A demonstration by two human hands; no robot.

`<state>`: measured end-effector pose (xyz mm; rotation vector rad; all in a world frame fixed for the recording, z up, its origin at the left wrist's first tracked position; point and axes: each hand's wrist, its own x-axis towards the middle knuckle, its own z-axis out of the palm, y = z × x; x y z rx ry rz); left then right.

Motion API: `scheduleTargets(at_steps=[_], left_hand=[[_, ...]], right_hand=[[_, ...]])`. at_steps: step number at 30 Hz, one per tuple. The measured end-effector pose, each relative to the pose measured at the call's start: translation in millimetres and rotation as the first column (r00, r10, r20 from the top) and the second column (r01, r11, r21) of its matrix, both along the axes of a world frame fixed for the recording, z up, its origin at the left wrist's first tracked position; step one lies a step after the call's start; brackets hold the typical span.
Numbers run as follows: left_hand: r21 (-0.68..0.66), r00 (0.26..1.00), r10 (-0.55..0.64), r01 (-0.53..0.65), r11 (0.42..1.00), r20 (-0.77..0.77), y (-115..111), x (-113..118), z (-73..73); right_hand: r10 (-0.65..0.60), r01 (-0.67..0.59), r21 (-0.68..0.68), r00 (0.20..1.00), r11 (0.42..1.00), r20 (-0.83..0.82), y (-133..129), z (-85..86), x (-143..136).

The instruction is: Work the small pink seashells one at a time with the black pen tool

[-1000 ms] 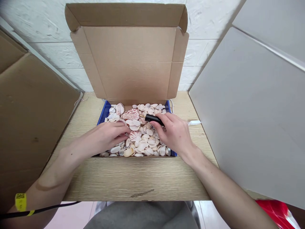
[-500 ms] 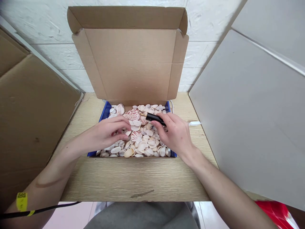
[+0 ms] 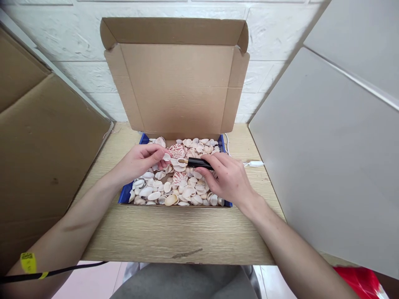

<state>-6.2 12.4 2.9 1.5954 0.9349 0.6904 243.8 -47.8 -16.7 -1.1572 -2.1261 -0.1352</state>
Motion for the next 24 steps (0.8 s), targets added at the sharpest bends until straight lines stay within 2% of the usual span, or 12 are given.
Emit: scheduleTargets(at_steps=[7, 17, 24], left_hand=[[-0.004, 0.999, -0.028, 0.028, 1.000, -0.035, -4.4, 5.8, 3.6], [-0.157, 0.999, 0.027, -0.024, 0.987, 0.020, -5.2, 4.8, 4.1], [-0.140, 1.000, 0.010, -0.009, 0.990, 0.001, -3.8, 2.3, -1.0]], right_hand=[[-0.009, 0.009, -0.003, 1.000, 1.000, 0.024, 0.0, -0.7, 0.1], [-0.018, 0.018, 0.013, 0.999, 1.000, 0.033, 1.0, -0.2, 0.0], [-0.051, 0.050, 0.010, 0.998, 0.999, 0.026, 1.2, -1.7, -0.5]])
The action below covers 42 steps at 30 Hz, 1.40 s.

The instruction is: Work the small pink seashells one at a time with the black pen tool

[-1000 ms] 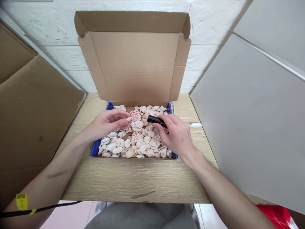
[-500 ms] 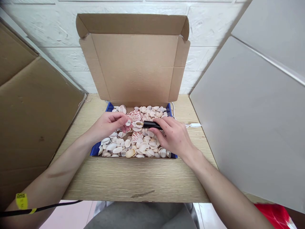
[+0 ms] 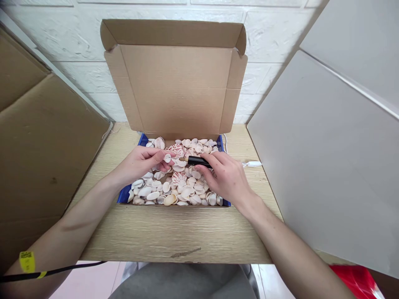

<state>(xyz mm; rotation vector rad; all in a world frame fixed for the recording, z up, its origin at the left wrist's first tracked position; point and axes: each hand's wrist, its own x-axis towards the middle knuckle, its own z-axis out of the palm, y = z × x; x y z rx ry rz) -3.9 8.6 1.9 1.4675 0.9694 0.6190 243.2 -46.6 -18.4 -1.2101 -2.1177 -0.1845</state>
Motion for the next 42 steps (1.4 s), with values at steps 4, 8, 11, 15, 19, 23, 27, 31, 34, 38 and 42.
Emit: scheduleTargets(at_steps=[4, 8, 11, 15, 19, 23, 27, 31, 34, 38, 42], left_hand=[[0.022, 1.000, -0.030, 0.031, 0.999, -0.004, 0.7, -1.3, -0.1], [0.056, 0.999, -0.049, 0.049, 0.997, -0.008, 0.6, -0.7, 0.3], [0.043, 1.000, -0.030, 0.030, 0.999, 0.005, 0.8, 0.2, -1.2], [0.024, 0.999, -0.037, 0.036, 0.999, 0.007, 0.3, 1.1, -2.2], [-0.066, 0.999, -0.018, 0.020, 0.998, 0.034, -1.3, 2.6, 0.3], [-0.106, 0.998, -0.008, 0.014, 0.994, 0.055, -1.8, 3.8, 1.5], [-0.091, 0.999, -0.037, 0.040, 0.995, 0.033, -2.1, 3.0, -0.3], [-0.055, 0.999, -0.034, 0.034, 0.998, 0.007, -2.8, 2.2, -0.4], [-0.025, 1.000, 0.000, 0.000, 1.000, -0.002, -2.9, 2.3, 1.3], [0.003, 0.999, 0.032, -0.032, 0.999, -0.030, -2.7, 2.6, 2.6], [0.012, 1.000, 0.005, -0.005, 1.000, -0.023, -2.6, 2.6, 0.9]], right_hand=[[-0.017, 0.017, -0.016, 1.000, 1.000, -0.014, 0.3, -0.7, 0.0], [-0.012, 0.012, 0.024, 1.000, 1.000, -0.001, 0.7, 0.2, 0.0], [-0.014, 0.012, 0.077, 1.000, 0.997, 0.021, 1.1, 2.5, 0.0], [-0.018, 0.004, 0.213, 0.998, 0.977, 0.063, 0.6, 5.8, 0.3], [-0.012, -0.010, 0.306, 0.997, 0.952, 0.071, -0.8, 7.4, 0.6], [-0.012, -0.008, 0.350, 0.998, 0.937, 0.054, -1.0, 7.3, 1.1], [-0.015, -0.001, 0.324, 0.999, 0.946, 0.048, 0.3, 6.0, 1.3], [-0.036, 0.031, 0.154, 0.999, 0.988, 0.024, 1.7, 3.3, 1.0], [-0.056, 0.056, 0.067, 0.998, 0.996, 0.007, 1.3, 1.3, 0.7], [-0.050, 0.050, -0.001, 0.998, 0.999, 0.047, -0.5, 0.7, 1.0], [-0.016, 0.015, 0.017, 0.996, 1.000, 0.090, -0.7, 1.7, 2.4]])
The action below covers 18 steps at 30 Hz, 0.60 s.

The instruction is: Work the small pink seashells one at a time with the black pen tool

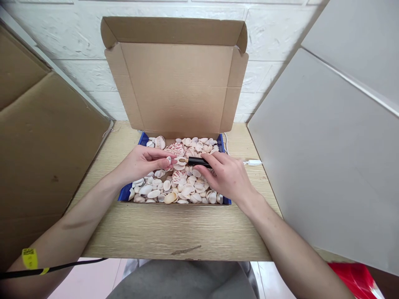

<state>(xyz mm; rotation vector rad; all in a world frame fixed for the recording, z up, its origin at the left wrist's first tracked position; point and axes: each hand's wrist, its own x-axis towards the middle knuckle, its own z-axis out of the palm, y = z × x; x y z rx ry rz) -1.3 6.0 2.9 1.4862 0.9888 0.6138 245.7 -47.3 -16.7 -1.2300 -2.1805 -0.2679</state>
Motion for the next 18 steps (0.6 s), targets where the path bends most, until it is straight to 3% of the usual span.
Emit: scheduleTargets(at_steps=[6, 11, 18], left_hand=[[0.064, 0.995, -0.055, 0.061, 0.996, -0.086, 0, -1, -3.1], [0.030, 0.986, -0.146, 0.149, 0.988, -0.074, -1, -1, -0.6], [-0.028, 0.986, -0.168, 0.167, 0.986, -0.013, -1, -4, 0.4]], right_hand=[[0.038, -0.042, 0.191, 0.999, 0.981, 0.024, 1, 5.0, 2], [0.077, -0.075, 0.353, 0.997, 0.933, 0.009, -1, 10.6, 0], [0.043, -0.029, 0.307, 0.998, 0.951, -0.040, 1, 7.3, 1]])
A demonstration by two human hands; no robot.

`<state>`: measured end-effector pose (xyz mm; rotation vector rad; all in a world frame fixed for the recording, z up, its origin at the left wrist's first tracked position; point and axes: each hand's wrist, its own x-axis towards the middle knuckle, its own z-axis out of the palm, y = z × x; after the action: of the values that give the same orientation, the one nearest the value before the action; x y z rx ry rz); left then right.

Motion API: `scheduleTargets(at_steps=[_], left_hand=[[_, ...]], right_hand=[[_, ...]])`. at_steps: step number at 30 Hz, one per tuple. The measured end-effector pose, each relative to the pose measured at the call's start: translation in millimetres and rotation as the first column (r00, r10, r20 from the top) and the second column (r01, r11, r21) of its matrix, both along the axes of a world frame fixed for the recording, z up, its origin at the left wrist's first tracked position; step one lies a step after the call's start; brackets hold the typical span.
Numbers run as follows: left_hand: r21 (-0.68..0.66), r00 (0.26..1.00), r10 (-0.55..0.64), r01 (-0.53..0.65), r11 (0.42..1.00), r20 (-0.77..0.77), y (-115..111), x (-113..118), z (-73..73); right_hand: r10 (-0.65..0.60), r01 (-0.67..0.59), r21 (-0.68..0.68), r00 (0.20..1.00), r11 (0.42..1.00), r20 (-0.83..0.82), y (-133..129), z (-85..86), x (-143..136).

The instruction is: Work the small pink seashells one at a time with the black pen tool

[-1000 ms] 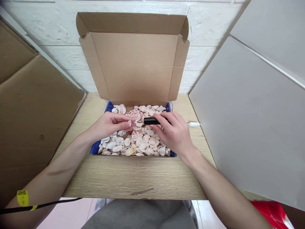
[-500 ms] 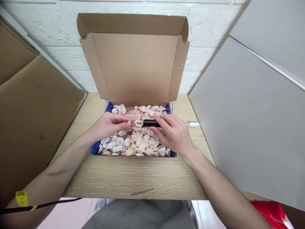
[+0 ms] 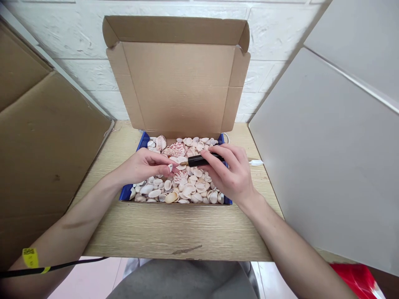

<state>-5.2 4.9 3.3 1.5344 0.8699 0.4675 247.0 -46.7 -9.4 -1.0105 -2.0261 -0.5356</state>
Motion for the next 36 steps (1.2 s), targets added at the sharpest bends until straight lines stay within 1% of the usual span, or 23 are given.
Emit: scheduleTargets(at_steps=[4, 8, 11, 14, 19, 23, 26, 29, 32, 34, 36], left_hand=[[-0.051, 0.995, 0.064, -0.060, 0.997, 0.074, -0.9, 1.3, 1.1], [-0.034, 0.991, 0.123, -0.121, 0.992, 0.057, -1.1, 2.4, 2.0], [-0.012, 0.991, 0.122, -0.122, 0.992, 0.048, -0.5, 2.3, 0.4], [0.002, 0.993, 0.109, -0.109, 0.994, 0.043, -0.4, 2.3, -1.2], [0.042, 0.996, 0.085, -0.085, 0.996, -0.007, -0.2, 2.2, -1.5], [0.129, 0.997, 0.036, -0.028, 0.991, -0.065, 1.6, 0.9, -2.0], [0.221, 0.997, 0.035, -0.019, 0.975, -0.067, 2.5, 0.9, -1.1], [0.269, 0.998, 0.046, -0.031, 0.963, -0.049, 2.4, 1.9, 0.8], [0.249, 0.997, 0.067, -0.059, 0.967, -0.023, 2.1, 2.3, 1.4], [0.216, 0.996, 0.089, -0.086, 0.973, -0.005, 2.0, 1.8, 0.9], [0.189, 0.994, 0.108, -0.108, 0.976, 0.009, 1.9, 1.1, 0.2]], right_hand=[[-0.014, 0.017, -0.115, 1.000, 0.993, 0.021, 2.3, -3.2, 1.1], [-0.020, 0.030, -0.219, 0.999, 0.975, 0.047, 1.6, -6.3, 0.6], [-0.015, 0.031, -0.260, 0.998, 0.965, 0.067, 0.1, -7.7, 0.0], [-0.004, 0.020, -0.254, 0.998, 0.967, 0.064, -0.4, -6.9, 0.0], [0.049, -0.042, -0.143, 0.998, 0.989, 0.045, 1.1, -4.1, 1.6], [0.047, -0.046, -0.069, 0.999, 0.997, 0.014, 0.8, -3.6, 2.6], [0.022, -0.022, -0.048, 1.000, 0.999, 0.001, -0.7, -2.3, 2.1], [-0.012, 0.012, -0.041, 1.000, 0.999, 0.009, -1.5, -0.4, 0.5], [-0.019, 0.019, -0.044, 1.000, 0.999, 0.001, -1.0, -0.6, -1.2], [-0.021, 0.020, -0.091, 1.000, 0.996, -0.007, -0.8, -2.1, -1.8], [-0.030, 0.030, -0.170, 1.000, 0.985, 0.003, -1.2, -3.9, -1.8]])
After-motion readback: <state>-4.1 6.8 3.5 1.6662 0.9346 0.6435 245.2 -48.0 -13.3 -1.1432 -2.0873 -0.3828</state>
